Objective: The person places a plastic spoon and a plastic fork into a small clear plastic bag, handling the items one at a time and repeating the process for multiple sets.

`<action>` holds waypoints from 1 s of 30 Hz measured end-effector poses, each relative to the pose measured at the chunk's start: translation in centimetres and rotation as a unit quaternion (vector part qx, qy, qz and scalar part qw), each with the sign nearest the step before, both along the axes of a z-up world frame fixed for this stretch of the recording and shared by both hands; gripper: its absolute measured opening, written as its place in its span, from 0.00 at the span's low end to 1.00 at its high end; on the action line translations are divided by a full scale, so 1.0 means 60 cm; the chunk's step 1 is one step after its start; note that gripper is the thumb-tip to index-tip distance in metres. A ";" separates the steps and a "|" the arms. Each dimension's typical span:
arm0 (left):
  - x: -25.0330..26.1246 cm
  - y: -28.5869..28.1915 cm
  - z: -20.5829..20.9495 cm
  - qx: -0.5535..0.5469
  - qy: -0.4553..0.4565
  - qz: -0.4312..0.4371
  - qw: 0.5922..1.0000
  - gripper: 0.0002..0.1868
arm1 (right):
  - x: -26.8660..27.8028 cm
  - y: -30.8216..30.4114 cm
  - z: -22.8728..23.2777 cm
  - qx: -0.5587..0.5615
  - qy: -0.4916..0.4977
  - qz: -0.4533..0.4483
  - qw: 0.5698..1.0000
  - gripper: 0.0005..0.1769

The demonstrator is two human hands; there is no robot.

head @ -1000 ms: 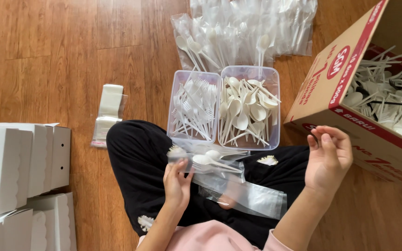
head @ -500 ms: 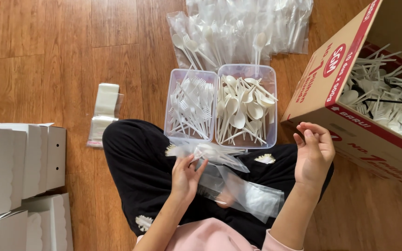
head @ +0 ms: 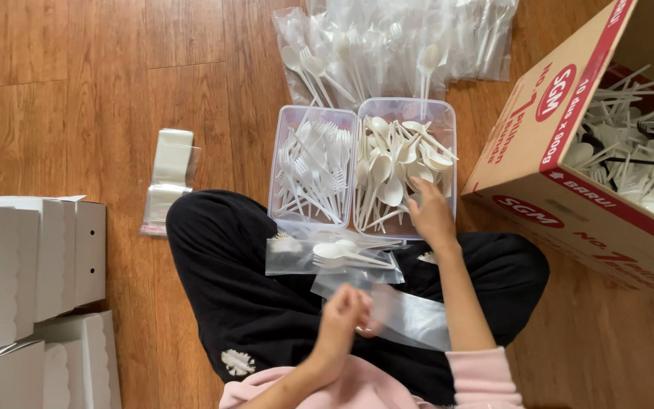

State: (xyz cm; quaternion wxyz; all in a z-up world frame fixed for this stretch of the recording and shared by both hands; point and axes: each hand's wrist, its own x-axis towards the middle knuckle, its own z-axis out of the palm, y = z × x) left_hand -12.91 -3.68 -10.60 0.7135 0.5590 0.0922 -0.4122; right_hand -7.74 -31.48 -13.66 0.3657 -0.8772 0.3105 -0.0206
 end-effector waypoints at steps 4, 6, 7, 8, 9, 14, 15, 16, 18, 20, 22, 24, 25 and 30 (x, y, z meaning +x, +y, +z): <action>0.025 -0.031 0.086 -0.031 -0.424 -0.249 0.870 0.07 | -0.002 -0.031 -0.103 -0.145 0.055 0.113 0.981 0.39; 0.021 -0.045 0.050 0.071 -0.652 -0.373 0.656 0.25 | -0.009 -0.036 -0.122 -0.167 0.022 0.120 0.978 0.37; 0.013 -0.048 0.025 0.069 -0.651 -0.372 0.658 0.25 | -0.011 -0.032 -0.110 -0.168 0.025 0.120 0.978 0.37; 0.007 -0.049 -0.001 0.113 -0.679 -0.416 0.594 0.30 | -0.009 -0.027 -0.098 -0.163 0.009 0.111 0.980 0.33; 0.002 -0.050 -0.025 0.157 -0.702 -0.456 0.524 0.35 | -0.007 -0.021 -0.086 -0.159 -0.007 0.102 0.982 0.30; 0.005 -0.041 -0.048 0.093 -0.727 -0.444 0.515 0.07 | -0.012 -0.017 -0.095 -0.251 -0.102 0.072 0.960 0.20; 0.008 -0.040 -0.056 0.076 -0.721 -0.455 0.517 0.11 | -0.011 -0.012 -0.088 -0.296 -0.131 0.046 0.945 0.15; 0.016 -0.039 -0.052 0.076 -0.722 -0.454 0.516 0.11 | -0.011 -0.014 -0.092 -0.297 -0.132 0.045 0.945 0.15; 0.029 -0.035 -0.045 0.043 -0.672 -0.474 0.567 0.09 | -0.013 -0.013 -0.100 -0.284 -0.078 0.022 0.955 0.26; 0.049 -0.031 -0.008 0.020 -0.654 -0.465 0.596 0.08 | -0.014 -0.018 -0.111 -0.285 -0.068 0.013 0.956 0.21; 0.076 -0.027 0.036 -0.003 -0.637 -0.455 0.623 0.07 | -0.013 -0.020 -0.117 -0.287 -0.060 0.003 0.956 0.16; 0.104 -0.024 0.085 -0.100 -0.534 -0.420 0.727 0.13 | -0.013 -0.020 -0.118 -0.287 -0.075 -0.016 0.955 0.09; 0.113 -0.020 0.100 -0.100 -0.535 -0.420 0.726 0.13 | -0.012 -0.019 -0.113 -0.288 -0.075 -0.016 0.954 0.09; 0.129 -0.002 0.129 -0.125 -0.271 -0.246 0.922 0.16 | -0.015 -0.010 -0.091 -0.270 -0.158 -0.025 0.950 0.05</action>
